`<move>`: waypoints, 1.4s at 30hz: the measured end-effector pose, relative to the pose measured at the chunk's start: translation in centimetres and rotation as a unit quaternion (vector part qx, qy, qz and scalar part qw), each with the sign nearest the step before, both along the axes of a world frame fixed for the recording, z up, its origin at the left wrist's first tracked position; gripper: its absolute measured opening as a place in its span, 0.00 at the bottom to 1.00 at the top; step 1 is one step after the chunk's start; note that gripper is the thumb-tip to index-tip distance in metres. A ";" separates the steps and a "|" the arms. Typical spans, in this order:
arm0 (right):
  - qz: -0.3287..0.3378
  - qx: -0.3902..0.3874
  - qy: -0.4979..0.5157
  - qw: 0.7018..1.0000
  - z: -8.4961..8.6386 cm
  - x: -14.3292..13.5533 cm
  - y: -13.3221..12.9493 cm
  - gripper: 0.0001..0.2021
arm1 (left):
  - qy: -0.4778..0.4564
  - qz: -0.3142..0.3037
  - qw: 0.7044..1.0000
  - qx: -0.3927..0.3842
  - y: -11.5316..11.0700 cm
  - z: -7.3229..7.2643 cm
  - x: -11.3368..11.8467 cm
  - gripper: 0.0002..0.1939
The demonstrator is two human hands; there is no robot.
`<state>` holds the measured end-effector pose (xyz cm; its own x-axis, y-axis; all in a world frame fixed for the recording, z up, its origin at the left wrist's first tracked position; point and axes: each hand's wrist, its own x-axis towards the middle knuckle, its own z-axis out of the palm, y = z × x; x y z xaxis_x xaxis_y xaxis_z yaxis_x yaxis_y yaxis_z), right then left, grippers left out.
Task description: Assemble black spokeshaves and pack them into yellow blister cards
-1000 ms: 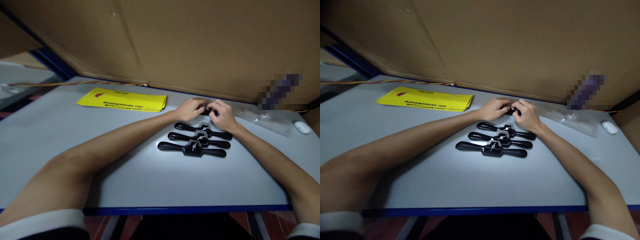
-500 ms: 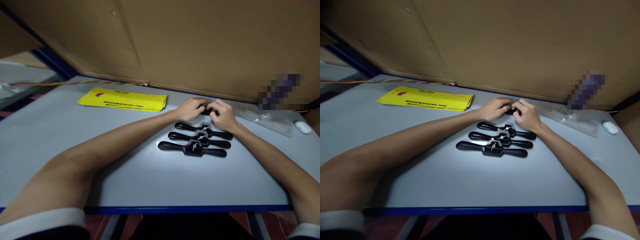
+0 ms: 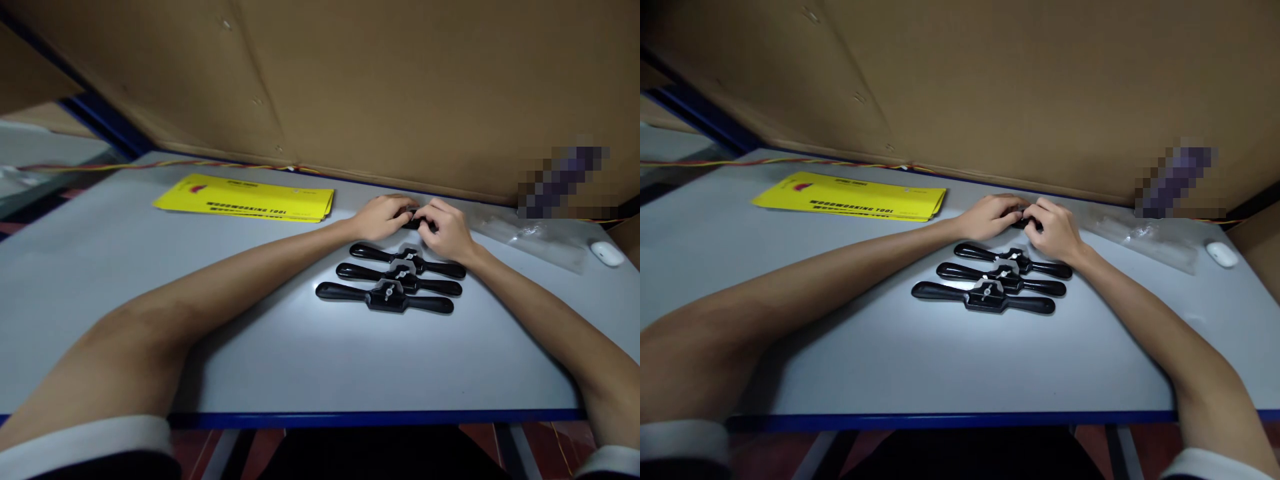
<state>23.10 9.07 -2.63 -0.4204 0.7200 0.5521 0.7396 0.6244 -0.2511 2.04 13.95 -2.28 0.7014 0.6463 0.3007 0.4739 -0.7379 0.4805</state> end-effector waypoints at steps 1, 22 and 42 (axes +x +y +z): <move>-0.012 0.008 0.001 1.000 0.0 0.0 0.0 0.12 | 0.003 0.004 1.000 0.000 0.0 0.0 0.0 0.26; -0.055 0.005 -0.003 0.998 0.2 0.0 -0.1 0.09 | 0.014 0.014 1.000 0.006 0.1 -0.1 0.1 0.29; -0.070 -0.014 -0.024 0.997 0.2 -0.1 0.1 0.09 | 0.016 0.011 1.000 0.017 0.0 0.0 0.1 0.30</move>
